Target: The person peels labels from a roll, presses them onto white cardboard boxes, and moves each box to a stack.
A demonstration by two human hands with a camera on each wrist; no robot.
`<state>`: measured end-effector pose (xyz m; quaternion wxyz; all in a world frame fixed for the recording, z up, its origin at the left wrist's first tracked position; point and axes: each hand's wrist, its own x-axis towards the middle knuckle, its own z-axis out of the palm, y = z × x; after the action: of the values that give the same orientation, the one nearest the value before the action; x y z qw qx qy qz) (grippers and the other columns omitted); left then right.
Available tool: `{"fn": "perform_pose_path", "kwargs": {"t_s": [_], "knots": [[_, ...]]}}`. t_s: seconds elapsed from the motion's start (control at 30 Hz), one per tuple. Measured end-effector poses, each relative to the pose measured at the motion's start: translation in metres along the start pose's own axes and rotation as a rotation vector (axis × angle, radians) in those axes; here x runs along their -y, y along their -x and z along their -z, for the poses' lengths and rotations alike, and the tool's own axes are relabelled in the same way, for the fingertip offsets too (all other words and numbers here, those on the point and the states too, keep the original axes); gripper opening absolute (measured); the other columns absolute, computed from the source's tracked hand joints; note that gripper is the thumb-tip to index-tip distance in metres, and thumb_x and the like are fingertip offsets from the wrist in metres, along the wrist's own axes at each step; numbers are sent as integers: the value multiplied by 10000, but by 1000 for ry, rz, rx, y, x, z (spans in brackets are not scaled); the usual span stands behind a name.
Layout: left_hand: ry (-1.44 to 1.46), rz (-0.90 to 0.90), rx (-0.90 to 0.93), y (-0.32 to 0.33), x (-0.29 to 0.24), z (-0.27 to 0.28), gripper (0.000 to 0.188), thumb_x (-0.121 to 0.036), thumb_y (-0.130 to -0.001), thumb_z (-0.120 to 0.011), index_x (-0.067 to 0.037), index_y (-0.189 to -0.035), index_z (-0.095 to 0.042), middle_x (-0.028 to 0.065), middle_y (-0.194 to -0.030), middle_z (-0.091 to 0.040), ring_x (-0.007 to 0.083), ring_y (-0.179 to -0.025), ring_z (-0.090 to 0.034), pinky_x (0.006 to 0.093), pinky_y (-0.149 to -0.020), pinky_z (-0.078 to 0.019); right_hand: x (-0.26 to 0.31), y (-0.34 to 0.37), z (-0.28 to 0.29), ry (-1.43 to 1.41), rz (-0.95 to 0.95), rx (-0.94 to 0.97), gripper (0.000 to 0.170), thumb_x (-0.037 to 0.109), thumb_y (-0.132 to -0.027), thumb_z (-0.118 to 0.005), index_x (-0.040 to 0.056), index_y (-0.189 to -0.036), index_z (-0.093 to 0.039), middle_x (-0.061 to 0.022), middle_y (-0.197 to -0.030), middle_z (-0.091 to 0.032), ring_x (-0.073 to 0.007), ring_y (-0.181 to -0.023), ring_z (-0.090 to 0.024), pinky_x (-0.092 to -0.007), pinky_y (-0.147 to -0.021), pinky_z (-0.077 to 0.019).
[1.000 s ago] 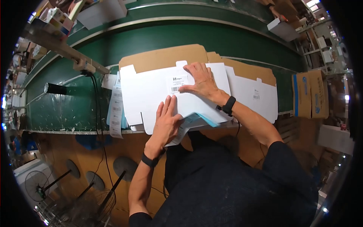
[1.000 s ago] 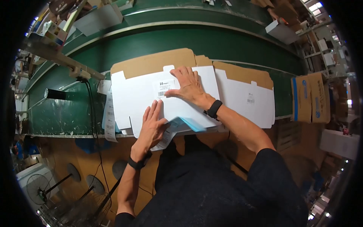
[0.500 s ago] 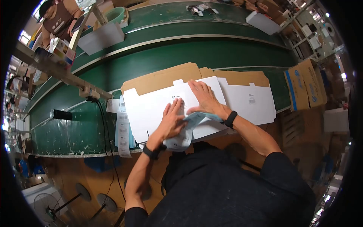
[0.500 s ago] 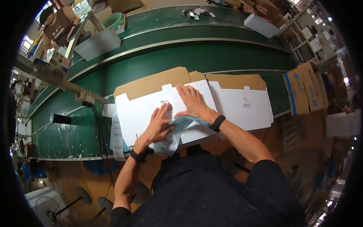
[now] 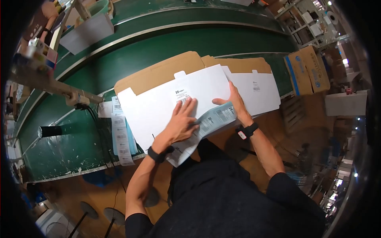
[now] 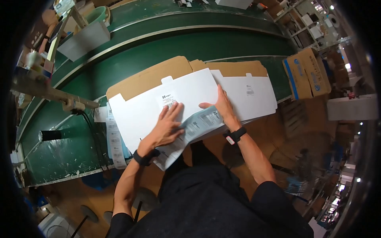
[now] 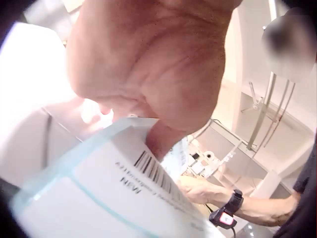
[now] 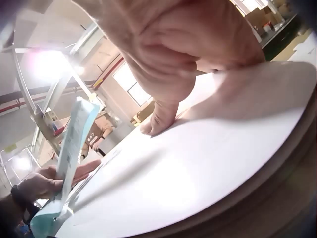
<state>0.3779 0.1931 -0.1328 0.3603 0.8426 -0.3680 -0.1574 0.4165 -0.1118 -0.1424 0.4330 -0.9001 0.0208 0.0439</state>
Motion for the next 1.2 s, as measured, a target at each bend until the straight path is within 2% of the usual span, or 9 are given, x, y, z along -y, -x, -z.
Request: {"fn": "perform_pose_path", "kwargs": {"t_s": [0.33,0.53,0.57,0.73,0.83,0.93,1.07,1.1,1.2], "knots": [[-40,386,-227,137,-12,-1,175,-163,-827,-765,-64,-962,-817,155,-1749,-188,398,-1623,-66,583,-1277,20,29,25,-10,457,122,-384,848,333,-700,-966,11,-1343,-517,-223,-1287,-587,-383,-1193,-574,-472,-992,-496],[-49,505,-319,150,-25,-16,318,-131,-851,-727,-110,-1158,-807,131,-1754,-192,399,-1624,-67,557,-1277,7,-3,9,7,-546,2,-257,531,170,-929,-814,-53,-1321,-535,-142,-1103,-709,-171,-1001,-669,-303,-869,-544],[-18,513,-355,151,-30,-15,363,-121,-871,-708,-116,-1229,-770,134,-1739,-238,405,-1617,-100,554,-1278,-5,-11,8,15,-657,33,-277,342,157,-934,-794,-40,-1161,-629,-102,-1016,-726,-156,-896,-664,-307,-790,-544],[-80,608,-457,180,-47,-48,478,-93,-937,-645,-125,-1414,-628,144,-1671,-388,429,-1576,-242,564,-1262,-139,-103,1,166,-413,-45,-463,464,151,-927,-802,-45,-1323,-659,-122,-1188,-739,-165,-1024,-686,-295,-893,-554],[-168,585,-508,171,-73,-80,464,-96,-972,-624,-100,-1435,-593,157,-1657,-406,447,-1543,-308,545,-1225,-272,-265,-10,263,-376,-131,-490,495,143,-936,-790,-68,-1359,-641,-156,-1256,-728,-184,-1084,-699,-291,-922,-559],[-91,590,-545,155,-96,-97,451,-104,-998,-612,-111,-1448,-583,158,-1656,-407,449,-1545,-298,530,-1236,-259,-393,-13,312,-236,-210,-427,519,143,-948,-781,-121,-1361,-612,-180,-1289,-709,-171,-1113,-681,-282,-962,-541],[241,787,-714,128,-132,-109,350,-58,-1031,-573,-42,-1376,-630,210,-1463,-602,364,-1382,-545,399,-1123,-420,-404,-30,300,112,-220,-427,508,236,-914,-805,-7,-1340,-674,-177,-1227,-731,-306,-1089,-706,-376,-947,-553],[362,885,-719,113,-155,-100,271,-63,-1049,-559,7,-1290,-659,149,-1183,-723,219,-1070,-659,313,-925,-501,-384,-34,292,244,-212,-432,502,256,-903,-810,15,-1326,-688,-173,-1215,-724,-337,-1091,-691,-402,-955,-542],[541,839,-811,79,-196,-92,227,-91,-1064,-554,27,-1218,-672,49,-994,-700,119,-901,-580,283,-806,-489,-316,-39,261,743,-37,-532,392,274,-907,-788,47,-1220,-729,-172,-1208,-675,-388,-1154,-589,-477,-990,-485]]}}
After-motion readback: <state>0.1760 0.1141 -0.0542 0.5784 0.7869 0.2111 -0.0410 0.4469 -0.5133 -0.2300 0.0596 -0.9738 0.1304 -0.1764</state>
